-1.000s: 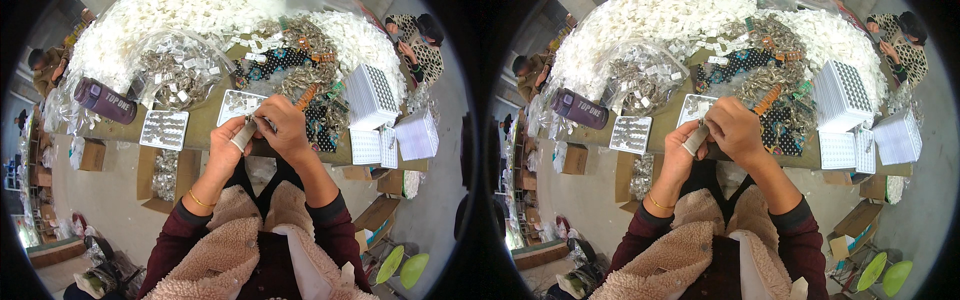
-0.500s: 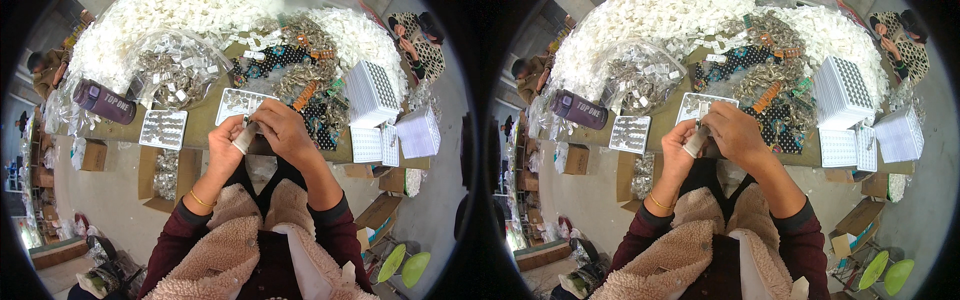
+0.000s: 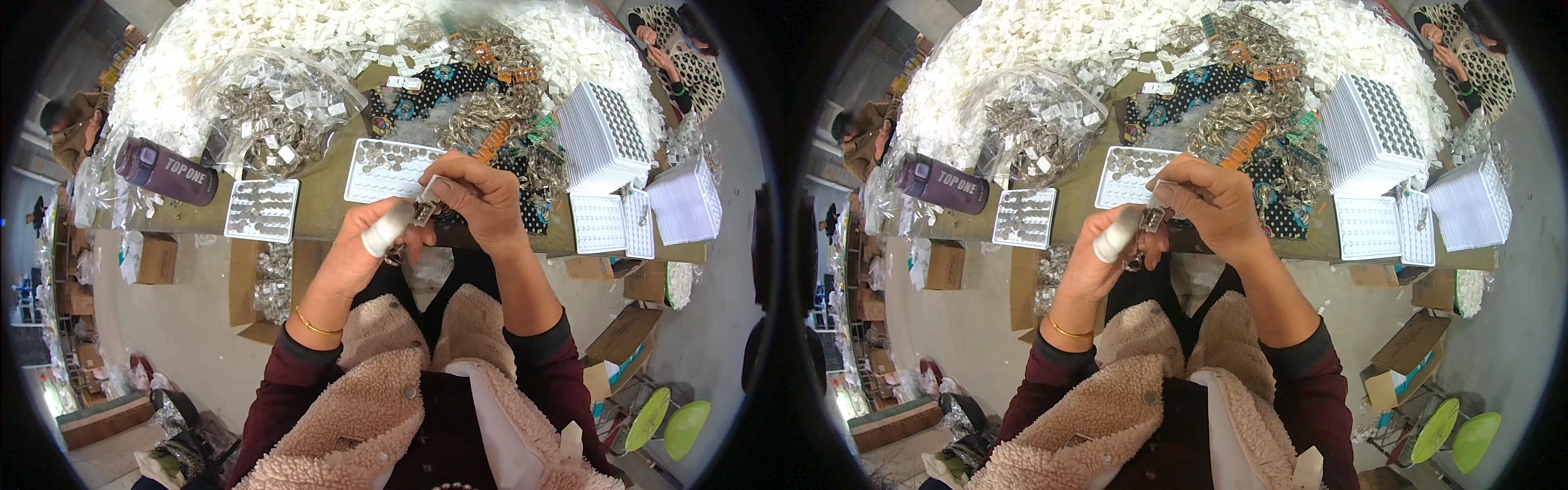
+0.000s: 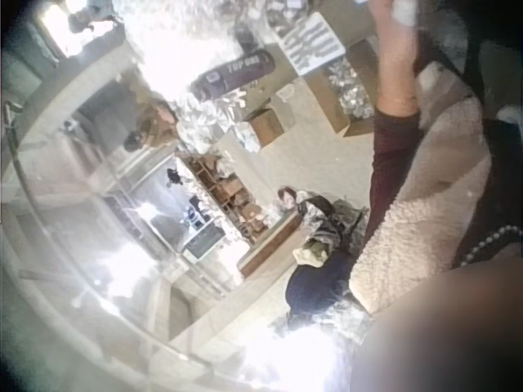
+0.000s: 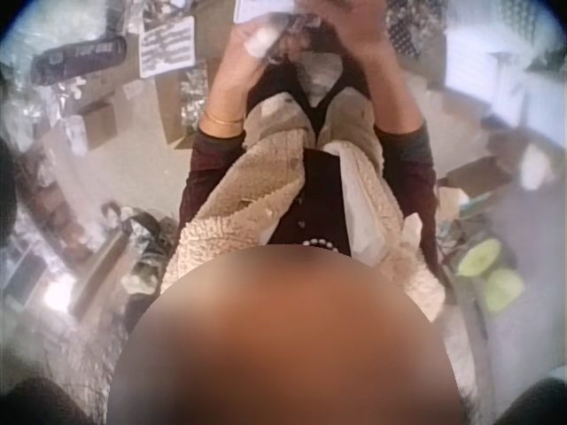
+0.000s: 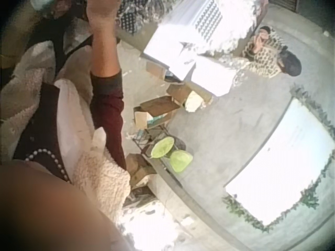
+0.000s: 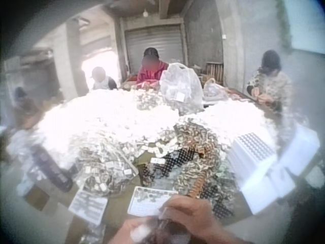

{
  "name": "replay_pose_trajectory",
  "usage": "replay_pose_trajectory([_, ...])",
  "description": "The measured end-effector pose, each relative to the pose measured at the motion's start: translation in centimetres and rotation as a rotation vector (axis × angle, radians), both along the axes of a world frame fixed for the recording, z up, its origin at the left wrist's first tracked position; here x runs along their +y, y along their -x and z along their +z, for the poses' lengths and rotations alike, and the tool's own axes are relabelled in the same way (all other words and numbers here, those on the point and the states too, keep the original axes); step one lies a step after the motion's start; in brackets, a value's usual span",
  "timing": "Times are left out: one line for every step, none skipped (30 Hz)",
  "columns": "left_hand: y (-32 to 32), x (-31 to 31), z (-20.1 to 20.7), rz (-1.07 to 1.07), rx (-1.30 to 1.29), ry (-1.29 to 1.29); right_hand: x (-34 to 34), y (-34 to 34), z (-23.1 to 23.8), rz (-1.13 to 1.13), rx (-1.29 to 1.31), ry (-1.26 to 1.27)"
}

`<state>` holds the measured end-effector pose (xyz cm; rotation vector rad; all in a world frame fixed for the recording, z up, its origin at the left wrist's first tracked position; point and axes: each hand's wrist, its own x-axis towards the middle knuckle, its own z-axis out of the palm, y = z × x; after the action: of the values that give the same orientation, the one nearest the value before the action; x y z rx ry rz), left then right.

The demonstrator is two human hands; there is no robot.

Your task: The person repeatedly picks small LED modules from a tray, inserts them into a white plastic housing, and tests them by activating a light. They place tested units into a clear plastic bag and continue the cycle with additional LEDs from the tray.

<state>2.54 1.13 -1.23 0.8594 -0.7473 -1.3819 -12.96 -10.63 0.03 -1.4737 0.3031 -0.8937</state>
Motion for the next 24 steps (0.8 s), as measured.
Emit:
replay_pose_trajectory([-0.3,0.1,0.1,-0.020,0.031,-0.010,0.0,0.1,0.1,0.044,-0.048,-0.072])
replay_pose_trajectory([-0.4,0.2,0.2,-0.048,0.045,-0.020,0.1,0.2,0.1,0.085,-0.087,-0.141])
replay_pose_trajectory([-0.5,0.3,0.2,-0.076,0.060,-0.028,0.2,0.2,0.1,0.080,-0.099,-0.125])
replay_pose_trajectory([-0.4,0.3,0.0,-0.067,0.085,-0.007,0.4,0.2,0.1,0.070,-0.103,-0.107])
replay_pose_trajectory([-0.1,0.2,-0.1,-0.058,0.111,0.016,0.5,0.2,0.0,0.062,-0.107,-0.088])
replay_pose_trajectory([0.0,0.2,-0.3,-0.062,0.123,0.020,0.6,0.1,0.0,0.015,-0.110,-0.022])
replay_pose_trajectory([0.1,0.1,-0.4,-0.045,0.124,0.047,0.8,-0.1,-0.1,-0.032,-0.112,0.044])
replay_pose_trajectory([0.1,0.1,-0.5,-0.043,0.112,0.055,0.9,-0.3,-0.2,-0.079,-0.115,0.110])
replay_pose_trajectory([0.2,0.1,-0.6,-0.040,0.100,0.064,1.0,-0.5,-0.3,-0.154,-0.107,0.205])
replay_pose_trajectory([0.4,0.1,-0.7,-0.026,0.113,0.051,1.3,-0.7,-0.4,-0.228,-0.100,0.300])
replay_pose_trajectory([0.6,0.1,-0.7,-0.011,0.125,0.039,1.4,-0.8,-0.5,-0.302,-0.094,0.396])
replay_pose_trajectory([0.8,0.2,-0.8,0.005,0.138,0.026,1.5,-0.8,-0.6,-0.350,-0.067,0.453])
replay_pose_trajectory([1.3,0.1,-0.9,0.055,0.233,0.066,1.6,-1.0,-0.6,-0.398,-0.090,0.512])
replay_pose_trajectory([1.3,0.2,-0.9,0.054,0.226,0.037,1.6,-1.0,-0.7,-0.437,-0.108,0.577])
replay_pose_trajectory([1.3,0.1,-1.0,0.040,0.265,0.020,1.5,-1.0,-0.6,-0.443,-0.108,0.650])
replay_pose_trajectory([1.3,0.1,-1.0,0.012,0.315,0.034,1.4,-1.0,-0.6,-0.442,-0.092,0.725])
replay_pose_trajectory([1.3,0.1,-1.0,0.041,0.294,0.012,1.3,-0.9,-0.6,-0.419,-0.078,0.788])
replay_pose_trajectory([1.4,0.1,-1.0,0.121,0.315,0.003,1.2,-1.0,-0.5,-0.407,-0.091,0.845])
replay_pose_trajectory([1.3,0.1,-0.9,0.093,0.330,0.047,1.1,-1.0,-0.5,-0.373,-0.096,0.837])
replay_pose_trajectory([1.2,0.0,-0.8,0.035,0.341,0.137,1.1,-1.1,-0.4,-0.370,-0.082,0.855])
replay_pose_trajectory([1.2,0.1,-0.7,0.058,0.361,0.077,1.1,-1.1,-0.4,-0.352,-0.073,0.855])
replay_pose_trajectory([1.3,0.0,-0.7,0.089,0.388,0.039,1.1,-1.1,-0.4,-0.338,-0.068,0.848])
replay_pose_trajectory([1.4,-0.1,-0.6,0.121,0.419,0.021,1.2,-1.2,-0.4,-0.348,-0.055,0.856])
replay_pose_trajectory([1.6,-0.2,-0.5,0.143,0.446,-0.013,1.3,-1.2,-0.4,-0.363,-0.046,0.857])
